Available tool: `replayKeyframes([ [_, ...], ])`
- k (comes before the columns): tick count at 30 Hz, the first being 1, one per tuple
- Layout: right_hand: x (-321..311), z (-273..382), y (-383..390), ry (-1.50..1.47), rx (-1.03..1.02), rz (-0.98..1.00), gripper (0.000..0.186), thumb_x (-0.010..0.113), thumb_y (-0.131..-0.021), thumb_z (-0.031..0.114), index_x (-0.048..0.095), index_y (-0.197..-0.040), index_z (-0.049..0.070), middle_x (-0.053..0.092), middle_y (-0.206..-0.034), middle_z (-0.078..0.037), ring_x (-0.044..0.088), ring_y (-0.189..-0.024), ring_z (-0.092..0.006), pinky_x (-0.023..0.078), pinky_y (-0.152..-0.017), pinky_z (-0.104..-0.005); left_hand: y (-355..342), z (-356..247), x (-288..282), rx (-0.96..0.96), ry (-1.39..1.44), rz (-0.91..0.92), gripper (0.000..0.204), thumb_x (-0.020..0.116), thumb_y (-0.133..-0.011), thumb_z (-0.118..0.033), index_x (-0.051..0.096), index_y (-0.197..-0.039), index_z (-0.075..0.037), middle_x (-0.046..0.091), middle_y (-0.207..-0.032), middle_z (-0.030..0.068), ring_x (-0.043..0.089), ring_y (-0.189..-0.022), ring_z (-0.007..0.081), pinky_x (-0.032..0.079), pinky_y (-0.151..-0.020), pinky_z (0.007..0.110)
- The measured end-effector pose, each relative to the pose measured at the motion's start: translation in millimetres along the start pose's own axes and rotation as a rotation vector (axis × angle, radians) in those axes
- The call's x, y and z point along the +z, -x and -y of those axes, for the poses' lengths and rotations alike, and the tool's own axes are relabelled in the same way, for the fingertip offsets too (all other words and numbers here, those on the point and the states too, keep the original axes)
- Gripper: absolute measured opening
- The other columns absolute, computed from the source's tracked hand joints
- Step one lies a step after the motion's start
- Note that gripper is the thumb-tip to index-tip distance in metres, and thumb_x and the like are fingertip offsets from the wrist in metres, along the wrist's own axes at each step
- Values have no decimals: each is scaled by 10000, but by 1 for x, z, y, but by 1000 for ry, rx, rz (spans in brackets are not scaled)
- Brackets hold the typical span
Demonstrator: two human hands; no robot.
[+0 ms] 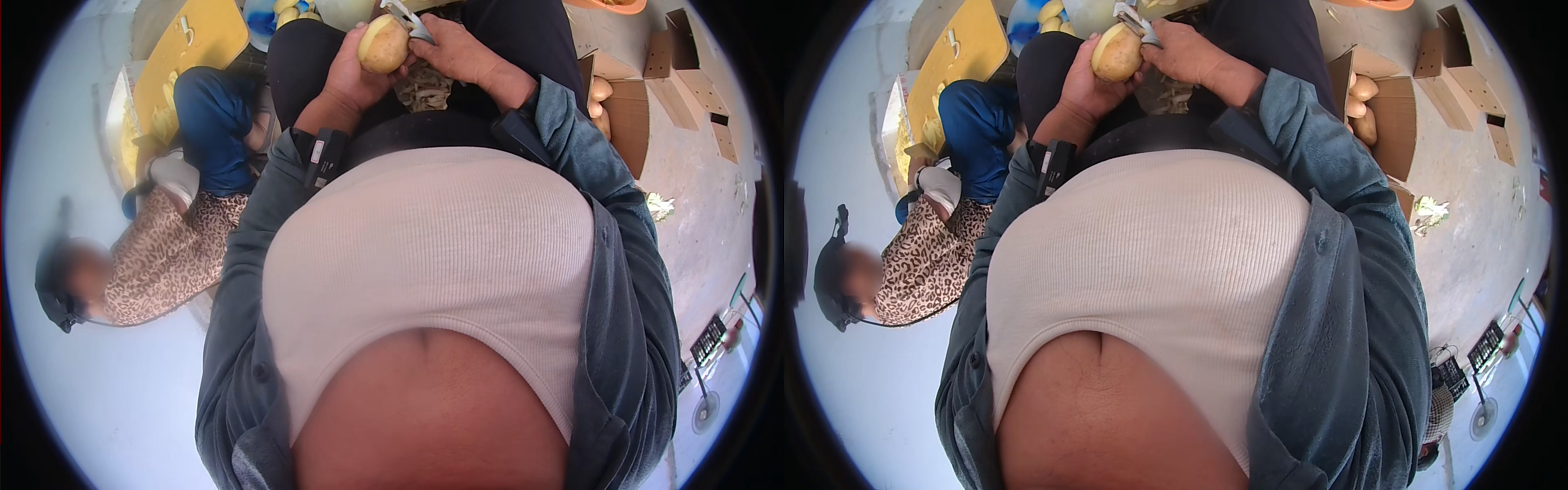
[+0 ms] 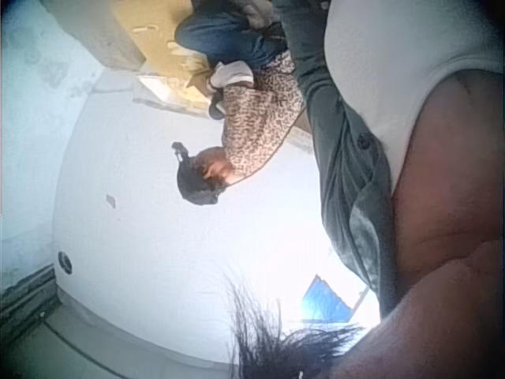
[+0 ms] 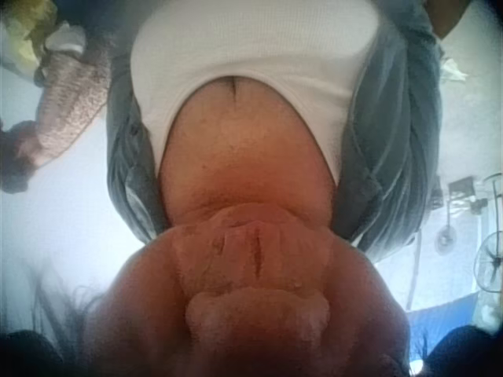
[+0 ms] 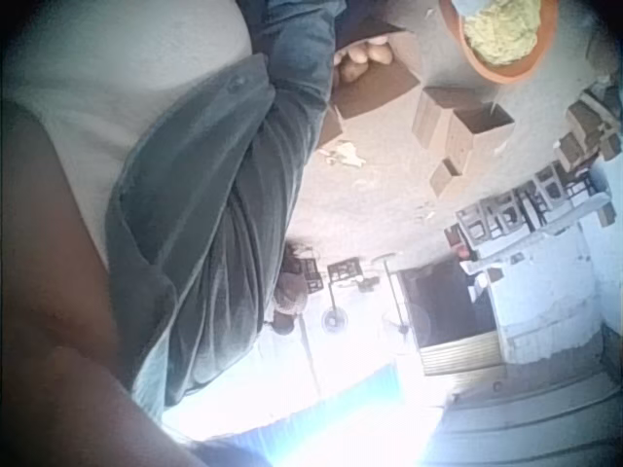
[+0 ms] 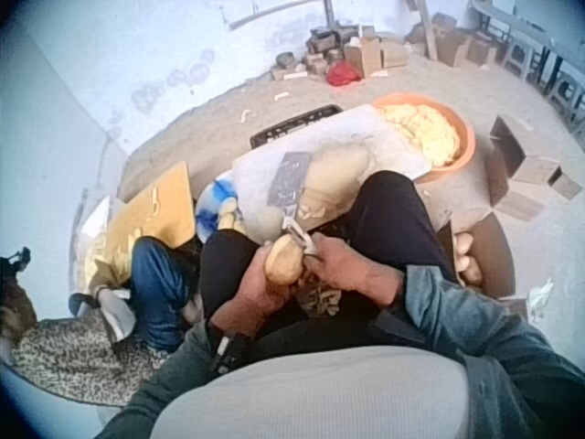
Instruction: The person sits on the floor and peels potatoes using a handheld peeler. They rotate each potato to remove the skin and place the peeled potatoes into a nearby bowl.
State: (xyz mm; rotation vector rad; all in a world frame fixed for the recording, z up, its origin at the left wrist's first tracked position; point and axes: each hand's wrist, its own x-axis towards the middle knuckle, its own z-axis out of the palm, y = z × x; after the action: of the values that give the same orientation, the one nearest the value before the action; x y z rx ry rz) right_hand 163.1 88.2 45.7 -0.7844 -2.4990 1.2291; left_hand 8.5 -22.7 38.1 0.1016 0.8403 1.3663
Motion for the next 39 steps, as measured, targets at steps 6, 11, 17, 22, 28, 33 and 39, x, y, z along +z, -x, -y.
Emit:
replayKeyframes([
  [6,-2,1,0,6,-11,8,402,589,-856,284,537,-1062,-57,609,-1016,-265,580,-997,-411,463,-860,-437,0,0,0,-1,1,-3,522,367,-955,-464,490,-1261,-60,574,-1168,139,559,-1009,313,463,-829,377],
  [11,-1,0,-3,8,-12,-3,404,593,-854,279,539,-1064,-62,610,-1009,-267,581,-998,-409,463,-861,-438,0,-4,3,-14,-14,-26,520,376,-951,-469,494,-1259,-67,578,-1167,136,561,-1019,320,462,-832,376],
  [17,0,1,-5,22,-37,-14,358,592,-867,275,539,-1043,-32,623,-973,-243,594,-966,-402,469,-834,-427,1,-7,2,-6,-12,-16,518,377,-951,-470,492,-1263,-73,576,-1174,131,561,-1021,321,460,-832,374],
  [22,0,8,-7,40,-38,-15,358,587,-868,279,536,-1039,-31,623,-969,-245,594,-965,-404,470,-831,-430,4,-12,1,-8,-18,-18,519,380,-951,-469,488,-1266,-71,572,-1179,131,559,-1022,322,461,-835,379],
  [28,0,19,-9,17,-15,3,381,586,-850,265,549,-1051,-57,623,-986,-260,592,-981,-408,469,-850,-440,9,-16,-3,-8,-7,-23,519,388,-949,-470,486,-1269,-73,571,-1180,129,558,-1024,321,460,-837,381],
  [33,1,23,-9,19,-15,6,382,586,-853,264,549,-1061,-55,626,-985,-258,596,-975,-405,472,-848,-436,13,-19,-1,2,-21,-23,522,395,-946,-474,486,-1271,-76,572,-1180,128,559,-1026,317,457,-834,377],
  [39,5,27,-10,22,-41,-7,390,584,-852,269,547,-1064,-56,624,-985,-258,595,-974,-404,472,-847,-433,19,-22,-2,5,-30,-25,531,401,-940,-485,485,-1273,-79,571,-1183,127,560,-1025,313,456,-831,373],
])
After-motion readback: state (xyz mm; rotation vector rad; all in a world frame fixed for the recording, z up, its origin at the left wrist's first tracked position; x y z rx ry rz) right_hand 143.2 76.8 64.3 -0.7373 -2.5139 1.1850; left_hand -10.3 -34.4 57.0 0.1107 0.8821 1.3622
